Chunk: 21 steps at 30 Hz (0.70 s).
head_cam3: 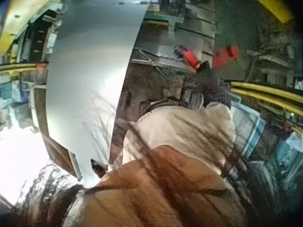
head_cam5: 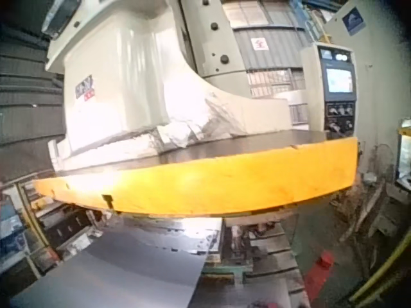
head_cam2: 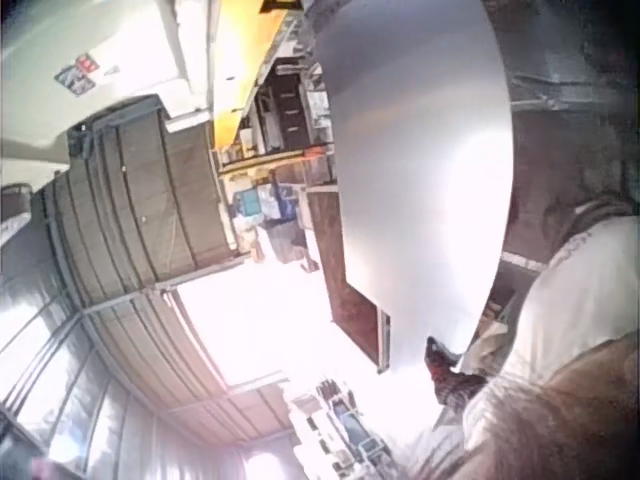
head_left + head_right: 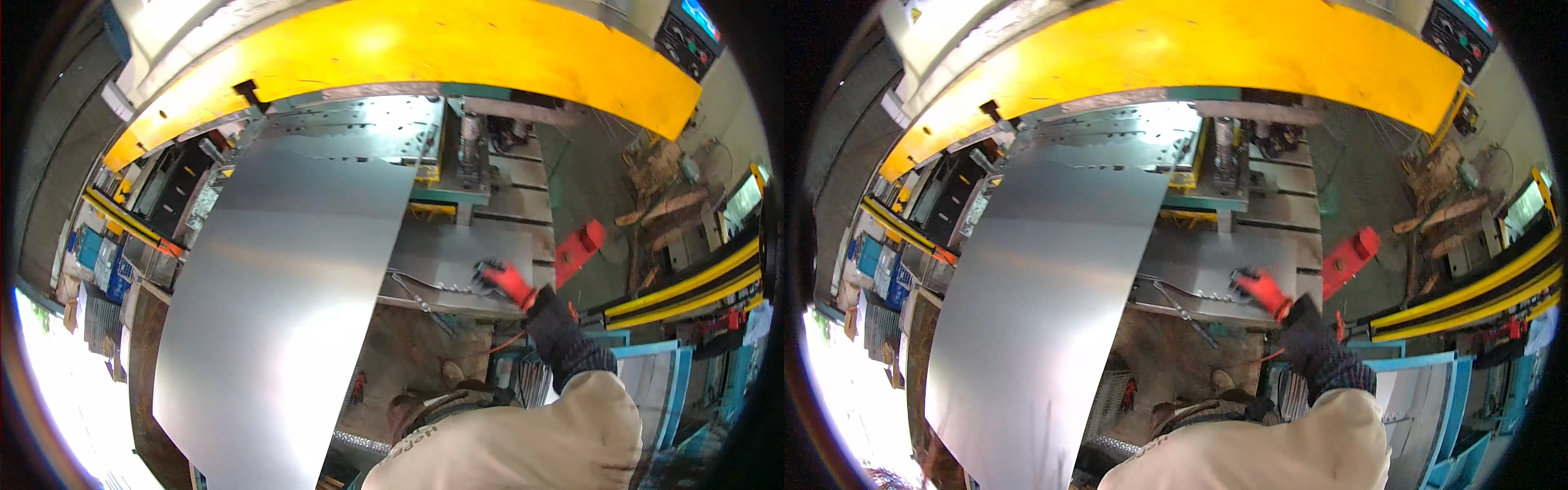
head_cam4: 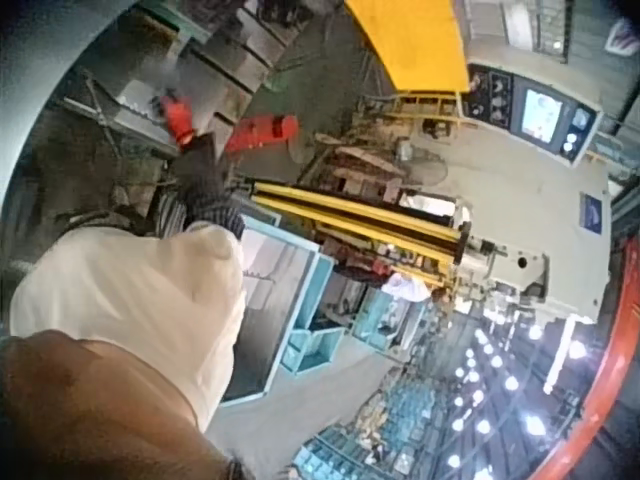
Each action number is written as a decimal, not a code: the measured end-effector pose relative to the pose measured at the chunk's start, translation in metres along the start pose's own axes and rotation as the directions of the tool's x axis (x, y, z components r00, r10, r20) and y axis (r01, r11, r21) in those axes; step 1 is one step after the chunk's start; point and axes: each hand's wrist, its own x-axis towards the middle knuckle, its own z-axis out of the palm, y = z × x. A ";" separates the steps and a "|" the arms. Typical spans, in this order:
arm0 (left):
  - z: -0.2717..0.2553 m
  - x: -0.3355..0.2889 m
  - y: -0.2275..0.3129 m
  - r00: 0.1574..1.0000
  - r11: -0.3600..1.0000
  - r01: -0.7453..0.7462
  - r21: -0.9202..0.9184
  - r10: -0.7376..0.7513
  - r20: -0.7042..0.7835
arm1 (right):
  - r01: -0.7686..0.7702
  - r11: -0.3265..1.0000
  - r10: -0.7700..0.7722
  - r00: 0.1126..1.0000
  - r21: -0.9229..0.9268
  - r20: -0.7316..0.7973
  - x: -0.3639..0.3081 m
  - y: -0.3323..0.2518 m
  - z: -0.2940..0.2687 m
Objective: Operating an industrial press machine to stamp and shape sheet metal parts.
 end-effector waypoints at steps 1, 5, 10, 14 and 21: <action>0.014 -0.006 0.027 0.992 0.986 0.122 0.116 -0.125 0.013 | -0.156 0.986 0.143 0.973 0.060 0.180 -0.014 -0.013 0.041; 0.041 -0.004 0.051 0.973 0.962 0.220 0.159 -0.228 0.030 | -0.195 0.923 0.040 0.906 0.330 0.422 -0.009 0.066 0.127; 0.046 0.004 0.055 0.947 0.941 0.298 0.164 -0.312 0.071 | -0.523 0.348 -0.332 0.707 0.778 0.624 0.014 0.011 0.221; 0.038 0.005 0.058 0.922 0.917 0.367 0.157 -0.381 0.073 | 0.057 0.893 -0.219 0.922 0.446 0.321 0.022 -0.023 0.232; 0.023 0.005 0.045 0.872 0.886 0.457 0.082 -0.464 0.154 | 0.304 0.831 -0.463 0.843 0.465 0.275 0.047 -0.093 0.230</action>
